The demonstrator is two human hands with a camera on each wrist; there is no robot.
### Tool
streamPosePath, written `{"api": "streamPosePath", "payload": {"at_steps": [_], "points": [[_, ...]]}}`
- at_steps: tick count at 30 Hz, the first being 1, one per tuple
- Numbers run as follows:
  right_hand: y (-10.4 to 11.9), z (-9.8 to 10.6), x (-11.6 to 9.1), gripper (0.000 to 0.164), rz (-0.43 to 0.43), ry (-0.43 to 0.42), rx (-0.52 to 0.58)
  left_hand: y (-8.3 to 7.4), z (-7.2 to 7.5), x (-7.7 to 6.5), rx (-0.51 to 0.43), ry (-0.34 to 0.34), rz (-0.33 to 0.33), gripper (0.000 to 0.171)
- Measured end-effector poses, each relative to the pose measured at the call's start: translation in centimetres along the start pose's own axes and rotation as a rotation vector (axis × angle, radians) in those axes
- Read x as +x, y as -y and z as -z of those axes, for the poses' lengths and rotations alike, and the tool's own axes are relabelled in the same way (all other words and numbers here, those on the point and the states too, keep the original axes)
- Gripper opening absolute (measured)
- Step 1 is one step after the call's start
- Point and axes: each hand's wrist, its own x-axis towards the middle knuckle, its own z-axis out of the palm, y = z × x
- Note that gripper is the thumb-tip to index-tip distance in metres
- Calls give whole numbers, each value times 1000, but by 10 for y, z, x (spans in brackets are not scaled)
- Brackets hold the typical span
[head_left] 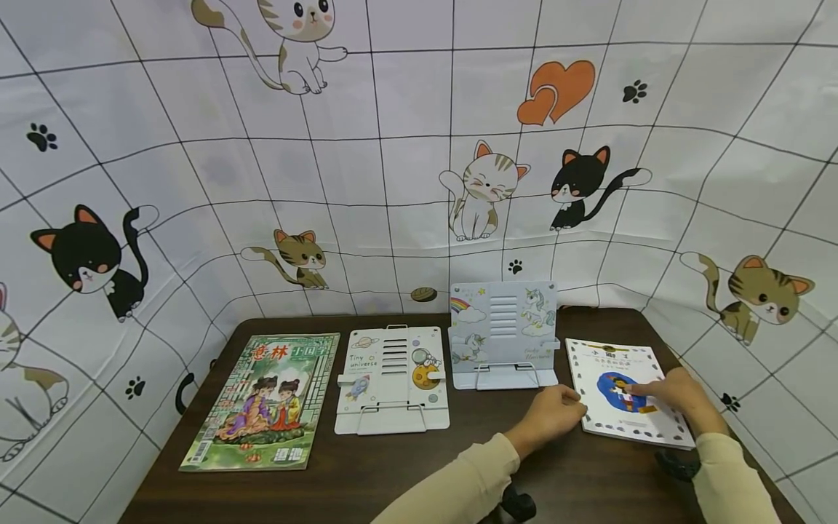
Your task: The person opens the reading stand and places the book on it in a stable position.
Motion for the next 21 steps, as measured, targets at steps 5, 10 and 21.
{"api": "streamPosePath", "payload": {"at_steps": [5, 10, 21], "points": [[6, -2, -7, 91, -55, 5, 49, 2, -5, 0, -91, -49, 8, 14], [7, -3, -10, 90, -80, 1, 68, 8, -12, 4, -338, -48, 12, 20], [2, -11, -6, 97, -94, -18, 133, 12, -13, 5, -397, 20, 31, 48]]}}
